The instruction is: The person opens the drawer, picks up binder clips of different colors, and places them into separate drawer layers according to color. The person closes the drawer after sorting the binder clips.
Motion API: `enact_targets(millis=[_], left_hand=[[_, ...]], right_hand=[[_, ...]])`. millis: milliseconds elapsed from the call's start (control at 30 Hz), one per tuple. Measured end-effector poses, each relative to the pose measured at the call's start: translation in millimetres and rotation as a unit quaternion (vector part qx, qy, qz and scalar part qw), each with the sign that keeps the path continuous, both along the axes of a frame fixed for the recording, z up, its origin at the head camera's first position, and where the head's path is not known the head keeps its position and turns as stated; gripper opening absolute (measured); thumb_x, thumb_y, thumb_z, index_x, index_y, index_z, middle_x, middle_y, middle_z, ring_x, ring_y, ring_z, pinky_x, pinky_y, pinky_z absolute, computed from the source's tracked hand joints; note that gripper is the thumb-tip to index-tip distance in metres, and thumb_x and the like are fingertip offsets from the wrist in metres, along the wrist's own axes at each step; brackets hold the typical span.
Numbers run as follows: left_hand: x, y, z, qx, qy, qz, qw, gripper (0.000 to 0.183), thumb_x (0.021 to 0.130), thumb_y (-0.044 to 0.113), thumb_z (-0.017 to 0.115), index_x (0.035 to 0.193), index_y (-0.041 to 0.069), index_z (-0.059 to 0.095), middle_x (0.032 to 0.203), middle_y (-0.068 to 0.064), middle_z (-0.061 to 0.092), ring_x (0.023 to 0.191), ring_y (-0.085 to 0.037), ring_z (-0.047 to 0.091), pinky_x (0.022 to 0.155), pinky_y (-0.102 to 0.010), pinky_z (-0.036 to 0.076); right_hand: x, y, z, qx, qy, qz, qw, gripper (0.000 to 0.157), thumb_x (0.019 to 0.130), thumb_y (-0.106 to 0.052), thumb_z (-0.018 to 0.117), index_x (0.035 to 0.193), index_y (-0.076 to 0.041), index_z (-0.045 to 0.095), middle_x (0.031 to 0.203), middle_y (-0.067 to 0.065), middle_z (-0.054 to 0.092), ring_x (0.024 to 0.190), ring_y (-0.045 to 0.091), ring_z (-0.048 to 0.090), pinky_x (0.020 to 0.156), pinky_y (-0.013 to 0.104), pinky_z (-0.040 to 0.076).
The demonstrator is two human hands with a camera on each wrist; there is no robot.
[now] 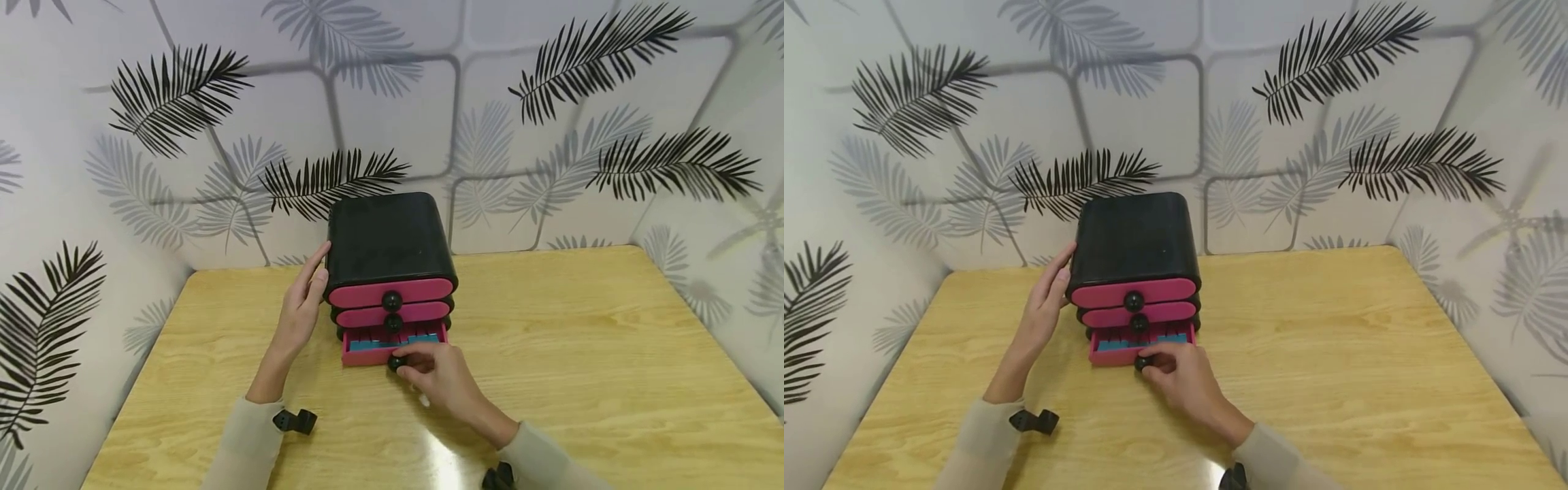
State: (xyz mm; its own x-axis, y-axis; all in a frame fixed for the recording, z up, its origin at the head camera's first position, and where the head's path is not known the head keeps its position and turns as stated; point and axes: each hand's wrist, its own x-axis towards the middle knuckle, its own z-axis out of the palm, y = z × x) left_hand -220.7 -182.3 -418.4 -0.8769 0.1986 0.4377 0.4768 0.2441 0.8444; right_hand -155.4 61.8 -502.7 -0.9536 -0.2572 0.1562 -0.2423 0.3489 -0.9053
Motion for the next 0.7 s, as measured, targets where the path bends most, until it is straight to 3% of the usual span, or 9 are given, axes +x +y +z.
enact_targets(millis=[67,100,233,300,367,433,467,533,700], left_hand=[[-1.0,-0.2,0.1,-0.003,0.001,0.002,1.0000,0.048,0.111,0.011,0.039,0.158,0.003,0.038,0.163,-0.014,0.036,0.136,-0.019,0.042,0.098,-0.035,0.038],[-1.5,-0.4,-0.2,-0.006,0.001,0.006,1.0000,0.048,0.111,0.011,0.039,0.158,0.003,0.038,0.161,-0.015,0.039,0.122,-0.018,0.050,0.089,-0.033,0.039],[-2.0,-1.5,-1.0,-0.010,0.003,0.010,0.9999,0.048,0.111,0.014,0.040,0.158,0.004,0.039,0.158,-0.014,0.043,0.090,-0.010,0.049,0.070,-0.028,0.036],[-1.3,-1.4,-1.1,-0.009,0.002,0.009,0.9999,0.048,0.111,0.015,0.040,0.158,0.005,0.039,0.158,-0.013,0.043,0.088,-0.011,0.047,0.070,-0.028,0.035],[-0.4,-1.3,-0.8,-0.005,-0.001,0.007,1.0000,0.048,0.111,0.016,0.040,0.158,0.005,0.039,0.160,-0.012,0.040,0.105,-0.012,0.047,0.079,-0.030,0.036],[0.9,-1.5,-0.6,-0.003,-0.004,0.007,1.0000,0.048,0.111,0.016,0.040,0.158,0.005,0.039,0.161,-0.011,0.040,0.112,-0.013,0.048,0.084,-0.029,0.038],[1.6,-1.4,0.0,-0.001,-0.007,0.006,1.0000,0.048,0.112,0.016,0.040,0.158,0.004,0.039,0.162,-0.010,0.038,0.121,-0.013,0.043,0.089,-0.029,0.036],[1.4,-1.6,-0.9,-0.002,-0.005,0.007,1.0000,0.048,0.112,0.016,0.040,0.158,0.005,0.039,0.160,-0.010,0.041,0.109,-0.015,0.048,0.083,-0.028,0.037],[1.2,-1.0,-1.0,-0.009,-0.004,0.009,0.9999,0.048,0.111,0.015,0.039,0.159,0.005,0.038,0.160,-0.011,0.041,0.109,-0.018,0.051,0.089,-0.031,0.040]], right_hand=[[-2.7,0.3,1.0,-0.001,0.000,-0.001,1.000,0.019,0.090,-0.002,0.077,0.108,-0.008,0.079,0.090,0.005,0.077,0.069,0.024,0.073,0.058,0.026,0.057],[-4.0,0.4,1.1,0.000,-0.002,-0.001,1.000,0.019,0.090,-0.003,0.077,0.108,-0.008,0.079,0.090,0.005,0.077,0.068,0.024,0.072,0.058,0.026,0.057],[-9.0,1.1,0.0,-0.015,-0.014,0.001,1.000,0.019,0.091,-0.005,0.077,0.109,-0.007,0.079,0.092,0.008,0.078,0.071,0.028,0.073,0.059,0.029,0.058],[-10.9,1.6,-1.3,-0.027,-0.021,0.000,0.999,0.019,0.091,-0.005,0.077,0.109,-0.006,0.079,0.095,0.010,0.078,0.074,0.029,0.074,0.060,0.032,0.060],[-12.6,1.7,-2.3,-0.036,-0.026,-0.001,0.999,0.019,0.090,-0.005,0.078,0.109,-0.006,0.079,0.097,0.011,0.078,0.076,0.030,0.074,0.061,0.033,0.060],[-14.0,1.6,-3.3,-0.036,-0.027,-0.003,0.999,0.018,0.090,-0.004,0.078,0.108,-0.006,0.079,0.099,0.011,0.078,0.079,0.028,0.075,0.062,0.032,0.060],[-14.9,1.4,-3.6,-0.034,-0.024,-0.005,0.999,0.018,0.090,-0.004,0.078,0.107,-0.007,0.080,0.100,0.010,0.078,0.080,0.027,0.075,0.064,0.031,0.060],[-16.8,0.8,-4.0,-0.028,-0.015,-0.013,0.999,0.017,0.089,-0.004,0.079,0.106,-0.008,0.080,0.101,0.008,0.078,0.082,0.022,0.075,0.066,0.027,0.059],[-20.3,-0.7,-5.3,-0.028,-0.005,-0.035,0.999,0.017,0.087,-0.003,0.080,0.103,-0.009,0.080,0.098,0.006,0.077,0.082,0.014,0.074,0.068,0.024,0.059]])
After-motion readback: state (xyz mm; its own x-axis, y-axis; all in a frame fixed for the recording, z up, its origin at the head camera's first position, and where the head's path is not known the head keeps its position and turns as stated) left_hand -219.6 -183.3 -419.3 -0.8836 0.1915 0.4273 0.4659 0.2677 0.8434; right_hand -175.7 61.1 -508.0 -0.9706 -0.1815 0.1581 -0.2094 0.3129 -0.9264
